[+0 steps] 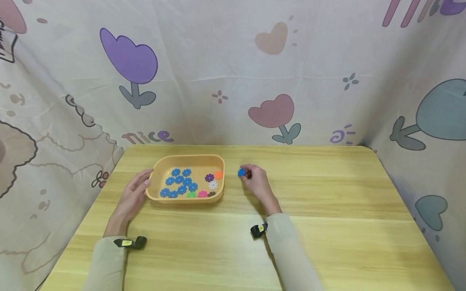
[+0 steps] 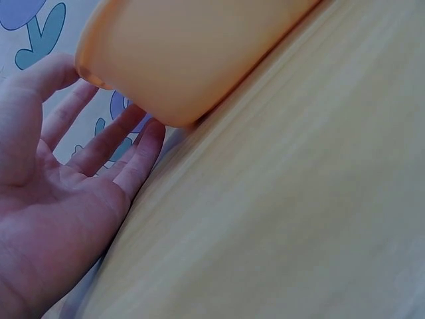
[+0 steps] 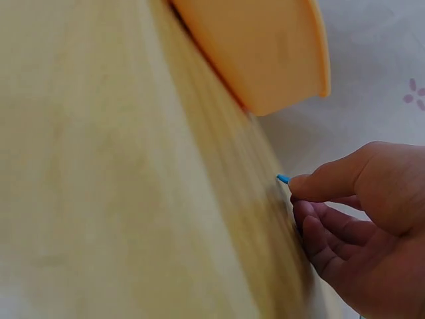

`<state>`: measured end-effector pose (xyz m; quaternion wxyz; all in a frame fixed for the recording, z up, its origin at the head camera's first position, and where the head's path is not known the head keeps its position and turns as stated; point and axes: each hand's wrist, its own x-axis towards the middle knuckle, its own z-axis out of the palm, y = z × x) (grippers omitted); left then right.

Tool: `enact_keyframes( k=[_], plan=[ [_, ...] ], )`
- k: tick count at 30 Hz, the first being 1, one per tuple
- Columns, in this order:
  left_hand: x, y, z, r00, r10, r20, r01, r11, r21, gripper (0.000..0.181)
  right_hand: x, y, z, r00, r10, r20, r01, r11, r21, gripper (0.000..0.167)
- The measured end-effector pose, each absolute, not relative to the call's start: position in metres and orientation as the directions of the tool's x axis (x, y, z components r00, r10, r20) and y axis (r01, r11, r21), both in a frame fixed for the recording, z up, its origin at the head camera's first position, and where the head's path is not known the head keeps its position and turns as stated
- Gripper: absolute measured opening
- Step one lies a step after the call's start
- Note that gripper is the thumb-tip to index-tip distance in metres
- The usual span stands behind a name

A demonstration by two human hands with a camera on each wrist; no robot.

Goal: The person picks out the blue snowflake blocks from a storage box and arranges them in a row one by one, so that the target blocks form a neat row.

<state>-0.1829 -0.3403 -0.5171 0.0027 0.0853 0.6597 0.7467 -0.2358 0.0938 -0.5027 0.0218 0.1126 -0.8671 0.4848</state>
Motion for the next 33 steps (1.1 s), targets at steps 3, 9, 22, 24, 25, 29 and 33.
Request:
enact_keyframes(
  k=[3,9,22,24,25,29,33],
  plan=[
    [-0.1853,-0.3393,-0.5158,-0.984,0.122,0.131,0.115,-0.13,0.985,0.048,-0.2373,0.0945,-0.5034,-0.971,-0.18,0.158,-0.23,0.52,-0.822,0.033],
    [-0.1825,-0.3388,-0.5161,-0.985,0.117,0.13,0.116,-0.124,0.986,0.048,-0.236,0.0928,-0.5073,-0.97,-0.173,0.171,-0.238,0.529,-0.815,0.031],
    [-0.1849,-0.3404,-0.5147,-0.982,0.132,0.136,0.119,-0.131,0.984,0.048,-0.2364,0.0909,-0.5018,-0.97,-0.172,0.174,-0.242,0.567,-0.787,0.03],
    [-0.1849,-0.3403,-0.514,-0.982,0.131,0.135,0.118,-0.134,0.984,0.047,-0.2364,0.0907,-0.5005,-0.971,-0.168,0.171,-0.237,0.566,-0.789,0.031],
    [-0.1845,-0.3402,-0.5137,-0.981,0.136,0.138,0.119,-0.14,0.983,0.047,-0.2362,0.0907,-0.5003,-0.972,-0.167,0.167,-0.233,0.564,-0.792,0.031],
    [-0.1825,-0.3393,-0.513,-0.979,0.146,0.143,0.121,-0.149,0.981,0.047,-0.2359,0.0921,-0.5024,-0.972,-0.17,0.162,-0.231,0.558,-0.797,0.031],
    [-0.1829,-0.3391,-0.5131,-0.98,0.14,0.139,0.119,-0.144,0.982,0.047,-0.2366,0.0937,-0.5032,-0.97,-0.176,0.17,-0.239,0.54,-0.807,0.032]
  ],
)
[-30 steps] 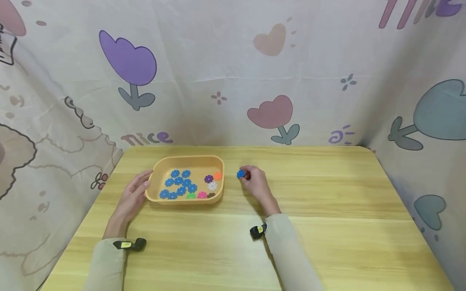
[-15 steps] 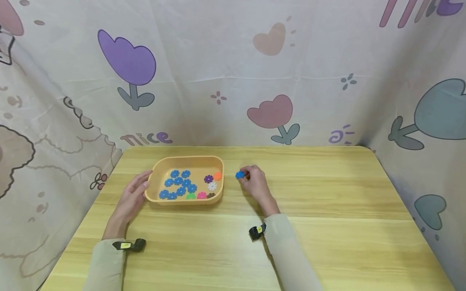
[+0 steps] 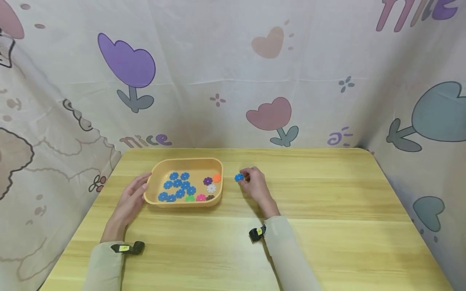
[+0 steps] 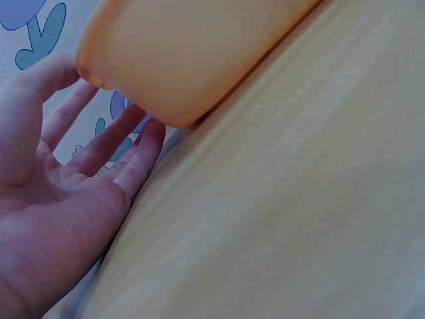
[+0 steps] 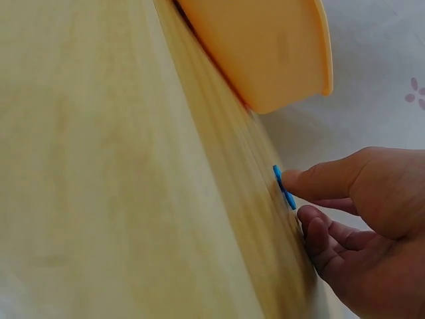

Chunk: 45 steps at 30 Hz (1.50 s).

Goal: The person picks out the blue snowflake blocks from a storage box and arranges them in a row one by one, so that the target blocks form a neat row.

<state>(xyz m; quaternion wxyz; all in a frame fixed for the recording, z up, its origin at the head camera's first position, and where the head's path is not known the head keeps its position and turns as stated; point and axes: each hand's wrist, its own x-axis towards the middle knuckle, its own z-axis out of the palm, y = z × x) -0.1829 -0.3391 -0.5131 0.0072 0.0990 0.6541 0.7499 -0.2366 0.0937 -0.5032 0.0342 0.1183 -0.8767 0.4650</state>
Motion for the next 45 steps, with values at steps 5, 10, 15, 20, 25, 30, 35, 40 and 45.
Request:
enact_keyframes(
  k=[5,10,15,20,25,30,35,40,45],
  plan=[
    [-0.185,-0.339,-0.515,-0.986,0.115,0.12,0.104,-0.135,0.985,0.047,-0.237,0.095,-0.502,-0.964,-0.188,0.187,-0.259,0.513,-0.819,0.034],
    [-0.187,-0.339,-0.514,-0.982,0.128,0.136,0.117,-0.146,0.982,0.046,-0.237,0.096,-0.497,-0.962,-0.194,0.194,-0.267,0.494,-0.827,0.035],
    [-0.187,-0.338,-0.513,-0.98,0.138,0.141,0.12,-0.149,0.982,0.046,-0.235,0.095,-0.489,-0.963,-0.184,0.199,-0.26,0.426,-0.867,0.035],
    [-0.187,-0.337,-0.515,-0.986,0.117,0.117,0.101,-0.135,0.986,0.046,-0.23,0.093,-0.478,-0.96,-0.176,0.218,-0.27,0.373,-0.888,0.035],
    [-0.187,-0.338,-0.516,-0.986,0.116,0.116,0.1,-0.132,0.986,0.047,-0.226,0.088,-0.465,-0.954,-0.176,0.243,-0.291,0.339,-0.895,0.032],
    [-0.187,-0.34,-0.515,-0.985,0.127,0.114,0.096,-0.141,0.985,0.047,-0.22,0.08,-0.455,-0.95,-0.174,0.258,-0.301,0.303,-0.904,0.03],
    [-0.187,-0.34,-0.513,-0.986,0.117,0.116,0.1,-0.138,0.985,0.047,-0.213,0.068,-0.446,-0.941,-0.201,0.271,-0.32,0.282,-0.904,0.032],
    [-0.187,-0.34,-0.513,-0.981,0.133,0.139,0.119,-0.145,0.982,0.046,-0.208,0.049,-0.439,-0.915,-0.259,0.309,-0.373,0.25,-0.894,0.033],
    [-0.186,-0.34,-0.515,-0.979,0.143,0.144,0.123,-0.149,0.981,0.047,-0.212,0.03,-0.439,-0.88,-0.339,0.334,-0.424,0.241,-0.873,0.033]
  ],
)
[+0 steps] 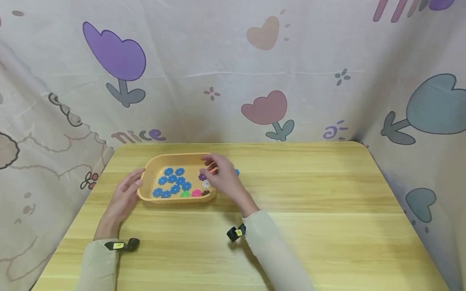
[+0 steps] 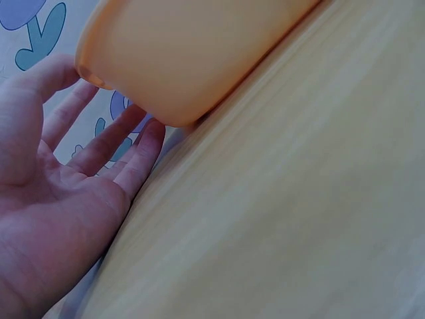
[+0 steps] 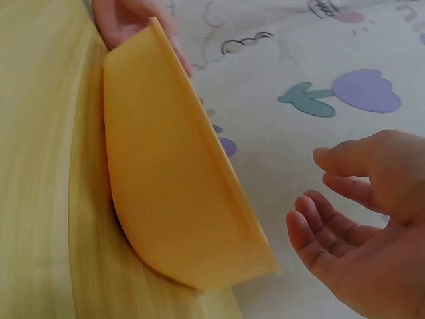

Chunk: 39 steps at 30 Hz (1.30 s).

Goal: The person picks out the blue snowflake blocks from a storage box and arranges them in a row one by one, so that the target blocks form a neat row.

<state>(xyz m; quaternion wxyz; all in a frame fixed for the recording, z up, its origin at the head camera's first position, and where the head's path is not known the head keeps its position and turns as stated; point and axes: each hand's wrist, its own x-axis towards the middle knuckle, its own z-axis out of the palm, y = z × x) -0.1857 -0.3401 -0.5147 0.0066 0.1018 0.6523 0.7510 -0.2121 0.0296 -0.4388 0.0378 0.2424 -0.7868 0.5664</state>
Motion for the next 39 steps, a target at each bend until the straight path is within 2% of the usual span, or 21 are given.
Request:
enact_keyframes(
  k=[6,12,18,27,32,39],
  plan=[
    [-0.184,-0.341,-0.516,-0.979,0.134,0.153,0.132,-0.154,0.979,0.047,-0.224,0.007,-0.441,-0.879,-0.418,0.23,-0.357,0.258,-0.898,0.031],
    [-0.183,-0.34,-0.517,-0.986,0.113,0.122,0.106,-0.133,0.985,0.046,-0.23,-0.01,-0.447,-0.884,-0.452,0.123,-0.301,0.346,-0.889,0.031],
    [-0.185,-0.34,-0.516,-0.986,0.111,0.121,0.105,-0.135,0.985,0.047,-0.234,-0.027,-0.451,-0.854,-0.511,0.101,-0.343,0.405,-0.848,0.029],
    [-0.183,-0.34,-0.517,-0.981,0.136,0.138,0.116,-0.155,0.981,0.047,-0.237,-0.042,-0.461,-0.808,-0.589,0.0,-0.374,0.514,-0.772,0.023],
    [-0.184,-0.339,-0.516,-0.988,0.112,0.11,0.094,-0.139,0.986,0.048,-0.239,-0.047,-0.466,-0.81,-0.584,-0.054,-0.388,0.604,-0.696,0.026],
    [-0.186,-0.338,-0.514,-0.989,0.103,0.108,0.094,-0.132,0.987,0.047,-0.24,-0.053,-0.468,-0.818,-0.57,-0.083,-0.4,0.665,-0.631,0.027]
  ],
)
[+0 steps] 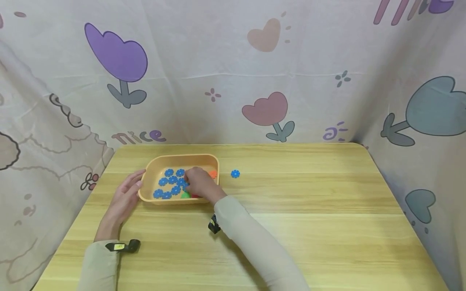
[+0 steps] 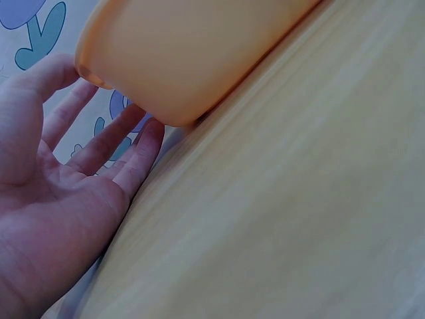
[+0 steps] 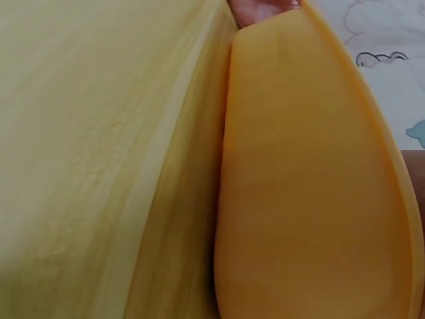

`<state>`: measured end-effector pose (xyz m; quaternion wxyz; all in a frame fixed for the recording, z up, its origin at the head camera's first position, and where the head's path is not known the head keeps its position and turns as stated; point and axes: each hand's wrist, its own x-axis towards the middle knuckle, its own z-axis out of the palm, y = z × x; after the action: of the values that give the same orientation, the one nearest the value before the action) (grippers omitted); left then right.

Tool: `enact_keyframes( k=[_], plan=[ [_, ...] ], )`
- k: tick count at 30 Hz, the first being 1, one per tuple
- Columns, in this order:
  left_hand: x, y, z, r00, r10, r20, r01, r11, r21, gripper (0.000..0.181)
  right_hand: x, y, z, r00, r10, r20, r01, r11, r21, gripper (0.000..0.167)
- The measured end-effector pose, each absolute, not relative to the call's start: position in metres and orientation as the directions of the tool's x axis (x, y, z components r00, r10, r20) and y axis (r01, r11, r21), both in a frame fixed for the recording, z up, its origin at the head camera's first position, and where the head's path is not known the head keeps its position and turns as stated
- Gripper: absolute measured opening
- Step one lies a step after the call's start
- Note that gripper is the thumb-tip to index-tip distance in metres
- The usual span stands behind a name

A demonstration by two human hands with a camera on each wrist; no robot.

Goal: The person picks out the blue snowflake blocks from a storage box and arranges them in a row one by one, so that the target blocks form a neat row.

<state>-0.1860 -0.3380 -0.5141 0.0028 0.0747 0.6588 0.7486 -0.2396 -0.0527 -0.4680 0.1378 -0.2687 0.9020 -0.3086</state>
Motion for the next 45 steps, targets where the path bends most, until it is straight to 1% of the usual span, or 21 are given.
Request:
enact_keyframes(
  k=[3,12,18,21,28,31,37,41,45],
  plan=[
    [-0.186,-0.338,-0.514,-0.989,0.105,0.107,0.093,-0.128,0.987,0.047,-0.24,-0.054,-0.467,-0.822,-0.561,-0.096,-0.388,0.676,-0.626,0.025],
    [-0.186,-0.339,-0.516,-0.988,0.107,0.108,0.094,-0.135,0.986,0.048,-0.237,-0.054,-0.465,-0.822,-0.558,-0.114,-0.357,0.661,-0.66,0.021],
    [-0.187,-0.339,-0.515,-0.989,0.108,0.099,0.085,-0.124,0.989,0.049,-0.24,-0.052,-0.465,-0.833,-0.546,-0.091,-0.341,0.635,-0.693,0.011],
    [-0.188,-0.338,-0.516,-0.989,0.11,0.096,0.082,-0.122,0.989,0.049,-0.241,-0.05,-0.464,-0.832,-0.553,-0.055,-0.349,0.597,-0.723,0.009],
    [-0.186,-0.339,-0.516,-0.988,0.109,0.107,0.093,-0.127,0.988,0.048,-0.237,-0.043,-0.452,-0.837,-0.547,0.009,-0.35,0.523,-0.777,0.017],
    [-0.184,-0.34,-0.516,-0.986,0.122,0.118,0.101,-0.133,0.986,0.048,-0.234,-0.037,-0.448,-0.842,-0.537,0.047,-0.357,0.491,-0.795,0.018],
    [-0.184,-0.341,-0.515,-0.983,0.129,0.129,0.11,-0.147,0.983,0.047,-0.226,-0.021,-0.445,-0.843,-0.52,0.14,-0.359,0.348,-0.866,0.019],
    [-0.184,-0.34,-0.515,-0.985,0.124,0.12,0.102,-0.143,0.984,0.048,-0.218,-0.009,-0.444,-0.844,-0.496,0.203,-0.377,0.28,-0.883,0.021],
    [-0.184,-0.339,-0.515,-0.988,0.113,0.108,0.093,-0.134,0.987,0.048,-0.211,0.004,-0.444,-0.853,-0.464,0.24,-0.374,0.219,-0.901,0.023]
  ],
)
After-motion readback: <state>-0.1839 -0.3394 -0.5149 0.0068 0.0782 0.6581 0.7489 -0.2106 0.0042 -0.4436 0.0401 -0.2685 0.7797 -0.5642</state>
